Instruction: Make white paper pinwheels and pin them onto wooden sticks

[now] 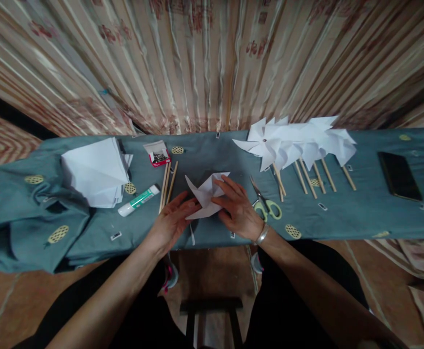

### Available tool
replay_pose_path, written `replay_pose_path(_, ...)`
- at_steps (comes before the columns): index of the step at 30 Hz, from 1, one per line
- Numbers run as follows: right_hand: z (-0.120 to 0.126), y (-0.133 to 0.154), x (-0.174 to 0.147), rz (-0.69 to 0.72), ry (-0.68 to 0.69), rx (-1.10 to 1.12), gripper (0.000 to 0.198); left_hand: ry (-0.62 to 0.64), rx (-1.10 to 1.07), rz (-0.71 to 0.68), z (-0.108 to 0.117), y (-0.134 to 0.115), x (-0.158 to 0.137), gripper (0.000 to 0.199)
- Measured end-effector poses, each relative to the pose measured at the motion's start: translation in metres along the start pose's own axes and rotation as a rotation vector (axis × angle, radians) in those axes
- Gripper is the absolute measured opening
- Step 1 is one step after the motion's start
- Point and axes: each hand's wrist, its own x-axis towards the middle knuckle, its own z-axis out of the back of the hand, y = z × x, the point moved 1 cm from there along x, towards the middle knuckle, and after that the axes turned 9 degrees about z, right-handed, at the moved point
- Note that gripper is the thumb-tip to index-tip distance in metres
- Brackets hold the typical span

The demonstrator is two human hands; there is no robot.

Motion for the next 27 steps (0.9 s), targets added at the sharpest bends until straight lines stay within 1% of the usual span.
replay_pose_path(5,0.007,0.005,-0.001,0.014,-0.036,0.019,0.032,0.090,0.003,0.026,-0.006,0.005,0.003,0.027)
replay_pose_path(9,0.008,0.011,-0.003,0.044,-0.048,-0.015,0.030,0.057,-0.050,0.059,-0.009,0.008,0.007,0.019)
replay_pose_path(11,0.010,0.014,-0.004,0.072,-0.047,-0.050,0.031,0.048,-0.042,0.082,-0.010,0.008,0.008,0.020)
replay_pose_path(14,0.013,0.020,-0.006,0.114,-0.045,-0.126,0.034,0.056,-0.010,0.087,-0.012,0.007,0.009,0.027)
replay_pose_path(18,0.016,0.027,-0.009,0.157,-0.035,-0.218,0.039,0.071,0.026,0.054,-0.014,0.006,0.008,0.043)
replay_pose_path(20,0.017,0.029,-0.010,0.163,-0.027,-0.238,0.042,0.059,0.050,0.023,-0.015,0.005,0.007,0.045)
replay_pose_path(24,0.018,0.033,-0.010,0.149,-0.026,-0.222,0.045,-0.003,0.120,-0.046,-0.018,0.002,0.005,0.034)
replay_pose_path(27,0.020,0.034,-0.009,0.128,-0.035,-0.158,0.047,-0.018,0.150,-0.077,-0.019,0.000,0.005,0.030)
